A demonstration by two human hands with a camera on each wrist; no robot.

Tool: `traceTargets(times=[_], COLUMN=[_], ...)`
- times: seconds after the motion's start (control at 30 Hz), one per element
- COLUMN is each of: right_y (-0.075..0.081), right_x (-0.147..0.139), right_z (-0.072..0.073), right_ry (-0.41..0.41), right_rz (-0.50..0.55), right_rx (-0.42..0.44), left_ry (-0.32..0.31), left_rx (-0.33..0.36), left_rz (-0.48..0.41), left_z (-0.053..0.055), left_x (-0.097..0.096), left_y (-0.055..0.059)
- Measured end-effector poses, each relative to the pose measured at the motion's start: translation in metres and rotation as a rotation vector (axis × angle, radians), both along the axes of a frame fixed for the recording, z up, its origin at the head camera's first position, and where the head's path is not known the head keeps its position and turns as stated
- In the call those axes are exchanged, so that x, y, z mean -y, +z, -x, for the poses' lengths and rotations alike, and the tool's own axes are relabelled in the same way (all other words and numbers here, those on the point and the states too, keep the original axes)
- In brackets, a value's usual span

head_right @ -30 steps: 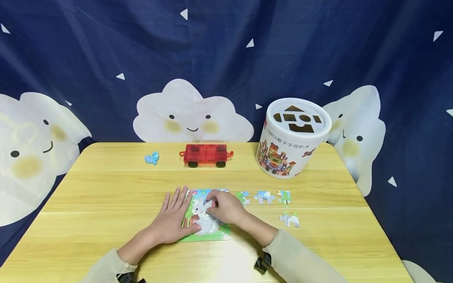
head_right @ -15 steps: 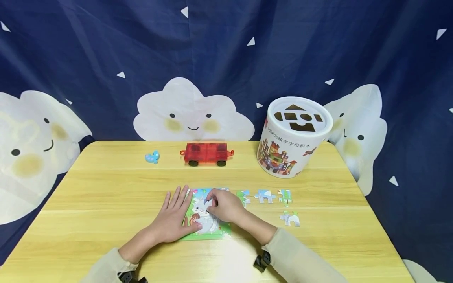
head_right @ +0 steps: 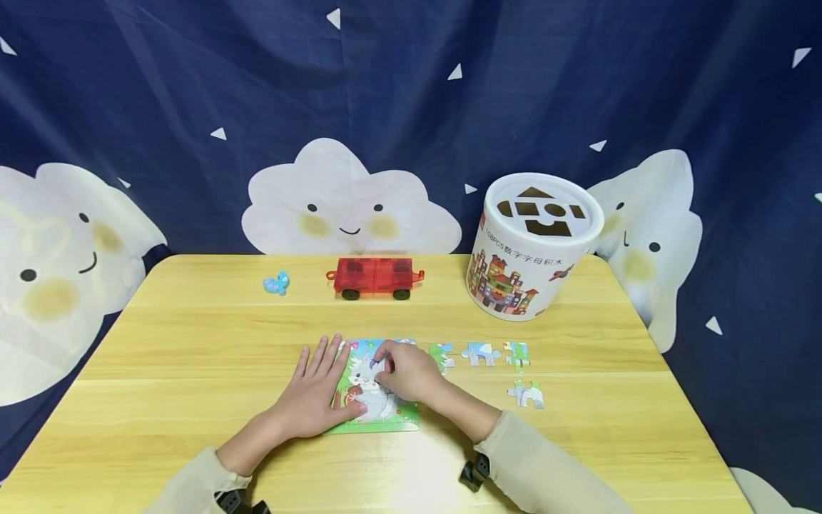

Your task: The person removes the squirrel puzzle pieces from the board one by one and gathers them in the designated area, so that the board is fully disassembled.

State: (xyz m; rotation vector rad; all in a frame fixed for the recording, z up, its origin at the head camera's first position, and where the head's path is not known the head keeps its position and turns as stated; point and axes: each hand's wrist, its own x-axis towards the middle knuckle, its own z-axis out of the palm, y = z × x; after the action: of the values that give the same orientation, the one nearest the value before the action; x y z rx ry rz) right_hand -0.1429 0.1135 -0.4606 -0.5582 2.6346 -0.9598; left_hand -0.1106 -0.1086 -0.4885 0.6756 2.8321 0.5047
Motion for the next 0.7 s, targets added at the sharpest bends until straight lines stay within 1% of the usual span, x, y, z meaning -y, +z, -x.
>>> traceTargets(times=[0.13,0.37,0.57,0.7], right_y=[0.0009,0.0015,0.0004,0.0007], right_x=[0.0001,0.0006,-0.0023,-0.003], right_z=[0.0004,0.0008,0.0014,0.0025], right_ry=[-0.004,-0.02,-0.016,-0.037], right_rz=[0.009,0.064,0.149,0.192], right_rx=[0.011,0.043,0.089,0.111], left_ry=[-0.003,-0.005,-0.006,-0.005], left_rx=[-0.005,-0.021,-0.021,-0.016], left_rz=[0.007,0.006,0.018,0.016], left_z=[0.0001,-0.0008,-0.0007,-0.0001], left_x=[-0.0003,-0.0006,-0.0005,-0.0005], left_y=[-0.0003,0.0006,0.0006,0.0012])
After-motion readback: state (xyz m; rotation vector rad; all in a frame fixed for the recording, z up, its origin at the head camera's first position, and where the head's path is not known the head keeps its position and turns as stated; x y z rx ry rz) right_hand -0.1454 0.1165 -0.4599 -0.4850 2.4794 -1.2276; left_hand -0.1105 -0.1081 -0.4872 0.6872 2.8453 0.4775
